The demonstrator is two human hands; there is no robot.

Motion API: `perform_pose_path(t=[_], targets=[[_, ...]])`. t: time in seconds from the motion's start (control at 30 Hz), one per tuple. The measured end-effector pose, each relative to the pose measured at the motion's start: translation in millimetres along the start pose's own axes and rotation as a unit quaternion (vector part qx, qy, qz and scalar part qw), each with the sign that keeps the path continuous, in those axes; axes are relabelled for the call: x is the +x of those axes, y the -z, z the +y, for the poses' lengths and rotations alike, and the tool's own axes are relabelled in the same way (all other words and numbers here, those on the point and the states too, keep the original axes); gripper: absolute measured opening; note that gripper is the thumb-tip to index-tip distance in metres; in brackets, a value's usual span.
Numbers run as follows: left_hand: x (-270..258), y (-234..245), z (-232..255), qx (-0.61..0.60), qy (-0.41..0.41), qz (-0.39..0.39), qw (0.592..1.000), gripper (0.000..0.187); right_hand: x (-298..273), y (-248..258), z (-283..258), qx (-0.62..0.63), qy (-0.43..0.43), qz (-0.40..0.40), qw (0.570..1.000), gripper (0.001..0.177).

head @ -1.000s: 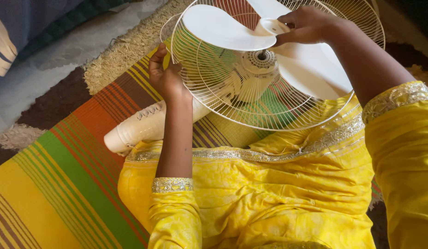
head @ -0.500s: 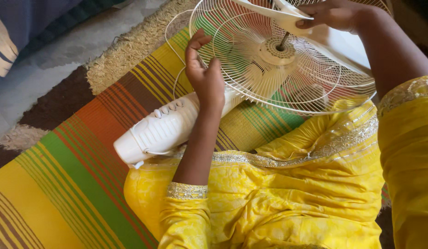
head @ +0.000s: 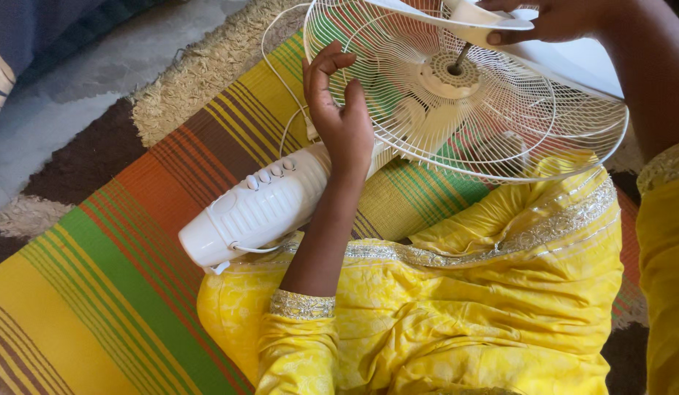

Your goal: The person assembles a white table fan by attaching the fan blades to the motor hub, securing them with a plastic nut, and then attaching the front wire cage. The person works on a colorful mat on the floor.

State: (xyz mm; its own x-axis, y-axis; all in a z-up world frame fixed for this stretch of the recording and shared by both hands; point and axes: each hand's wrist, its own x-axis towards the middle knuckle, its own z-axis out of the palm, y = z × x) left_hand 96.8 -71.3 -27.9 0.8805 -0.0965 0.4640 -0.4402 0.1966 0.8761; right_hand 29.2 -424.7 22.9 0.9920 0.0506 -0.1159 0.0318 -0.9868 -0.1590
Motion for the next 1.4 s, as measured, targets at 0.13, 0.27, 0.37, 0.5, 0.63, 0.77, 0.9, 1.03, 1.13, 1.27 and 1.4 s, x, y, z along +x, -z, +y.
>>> perform_pose_path(t=[0.13,0.27,0.37,0.5,0.63,0.77,0.9,1.03,1.13,1.27,1.4], targets=[[-0.7,-3.3,-0.9,0.006,-0.003,0.014,1.0,0.027,-4.0,-11.1,1.8,0.006,0.097,0.072,0.993,0.063],[-1.0,-6.2,-1.3,0.022,-0.006,0.018,1.0,0.025,-10.0,-18.8,5.4,0.05,0.114,0.086,0.988,0.067],[-2.2,-6.8,-1.7,0.032,-0.008,0.014,0.999,0.024,-8.3,-34.4,13.9,0.058,0.125,0.104,0.985,0.059],[-2.4,-6.4,-4.1,0.023,-0.007,0.016,1.0,0.023,-6.3,-41.6,10.6,0.017,0.041,0.07,0.997,0.066],[0.2,-2.5,-5.6,0.016,0.005,0.02,1.0,0.024,-13.0,-41.0,-11.9,0.019,0.062,0.07,0.995,0.067],[-2.3,0.8,-3.2,-0.015,0.044,0.013,0.999,0.023,-13.9,-43.5,-21.3,0.037,0.073,0.104,0.991,0.064],[-5.5,10.5,0.7,-0.037,0.073,0.001,0.997,0.022,-17.6,-49.5,-32.5,0.047,0.026,0.131,0.99,0.066],[-6.1,26.2,5.4,0.0,0.073,-0.019,0.997,0.02,-25.0,-44.4,-51.6,0.054,-0.009,0.12,0.991,0.071],[-4.1,36.8,8.2,0.012,0.111,-0.035,0.993,0.022,-34.3,-38.8,-70.4,0.034,-0.01,0.126,0.991,0.069],[-4.4,42.0,15.7,0.025,0.101,-0.067,0.992,0.023,-53.1,-38.4,-94.5,0.042,-0.048,0.129,0.99,0.067],[-10.1,36.0,28.6,0.062,0.053,-0.106,0.991,0.027,-62.5,-46.5,-108.2,0.048,-0.132,0.141,0.98,0.071]])
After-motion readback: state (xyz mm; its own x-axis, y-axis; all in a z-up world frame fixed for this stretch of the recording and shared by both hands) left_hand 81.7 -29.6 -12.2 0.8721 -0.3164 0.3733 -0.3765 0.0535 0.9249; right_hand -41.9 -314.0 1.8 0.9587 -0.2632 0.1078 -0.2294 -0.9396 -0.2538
